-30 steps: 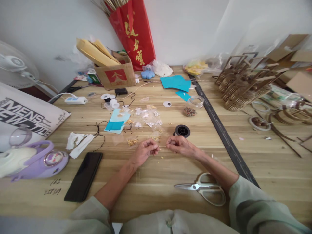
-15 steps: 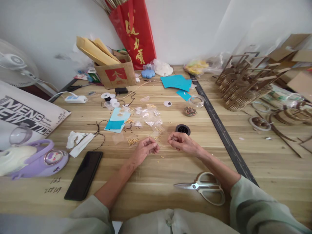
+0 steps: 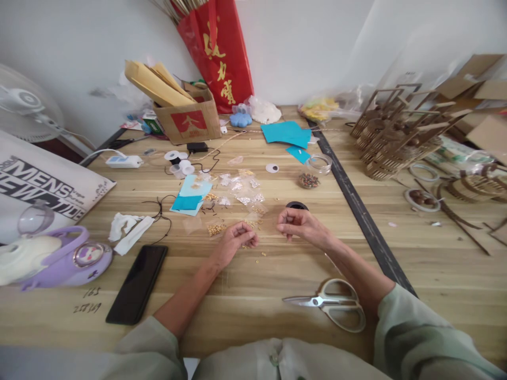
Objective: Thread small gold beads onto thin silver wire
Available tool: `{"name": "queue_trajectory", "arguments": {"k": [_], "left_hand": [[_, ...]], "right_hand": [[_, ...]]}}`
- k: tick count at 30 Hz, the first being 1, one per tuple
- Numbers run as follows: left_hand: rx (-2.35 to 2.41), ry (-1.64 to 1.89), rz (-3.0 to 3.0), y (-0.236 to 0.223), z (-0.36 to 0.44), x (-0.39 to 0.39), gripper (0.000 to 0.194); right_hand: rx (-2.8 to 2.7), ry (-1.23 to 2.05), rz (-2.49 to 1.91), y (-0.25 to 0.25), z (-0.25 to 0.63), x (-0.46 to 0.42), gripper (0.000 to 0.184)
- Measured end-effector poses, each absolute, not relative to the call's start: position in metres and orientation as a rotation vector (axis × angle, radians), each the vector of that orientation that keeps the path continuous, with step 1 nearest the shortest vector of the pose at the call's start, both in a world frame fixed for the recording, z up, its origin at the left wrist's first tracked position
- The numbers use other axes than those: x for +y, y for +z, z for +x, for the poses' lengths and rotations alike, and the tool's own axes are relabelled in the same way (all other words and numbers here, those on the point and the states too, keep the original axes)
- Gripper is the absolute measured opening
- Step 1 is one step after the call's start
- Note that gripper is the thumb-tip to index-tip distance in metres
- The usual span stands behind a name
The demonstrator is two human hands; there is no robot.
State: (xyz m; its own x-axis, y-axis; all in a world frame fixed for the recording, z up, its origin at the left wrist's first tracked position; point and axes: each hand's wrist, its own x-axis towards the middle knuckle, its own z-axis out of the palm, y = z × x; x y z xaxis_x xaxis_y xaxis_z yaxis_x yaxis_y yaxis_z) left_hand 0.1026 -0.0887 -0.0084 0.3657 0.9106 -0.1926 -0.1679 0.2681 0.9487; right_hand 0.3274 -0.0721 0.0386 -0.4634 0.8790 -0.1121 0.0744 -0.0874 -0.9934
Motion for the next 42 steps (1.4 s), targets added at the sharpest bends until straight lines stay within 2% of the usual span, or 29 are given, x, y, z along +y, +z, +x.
{"name": "queue_trajectory", "arguments": {"k": [17,37,42], "left_hand": [[0.928,0.872,1.183,-0.008,0.099,-0.088,0.023],[0.955,0.847,1.213,-0.005,0.099,-0.088,0.023],[0.887,0.904,1.127,-0.008,0.097,-0.086,0.019]], "right_hand": [[-1.441,1.662,-0.952,0.038,0.332,-0.069,0.033],[-1.794,1.402,-0.951,0.031,0.339,-0.067,0.035],[-1.756,1.489,-0.973,0.027,0.337,-0.069,0.038]]}}
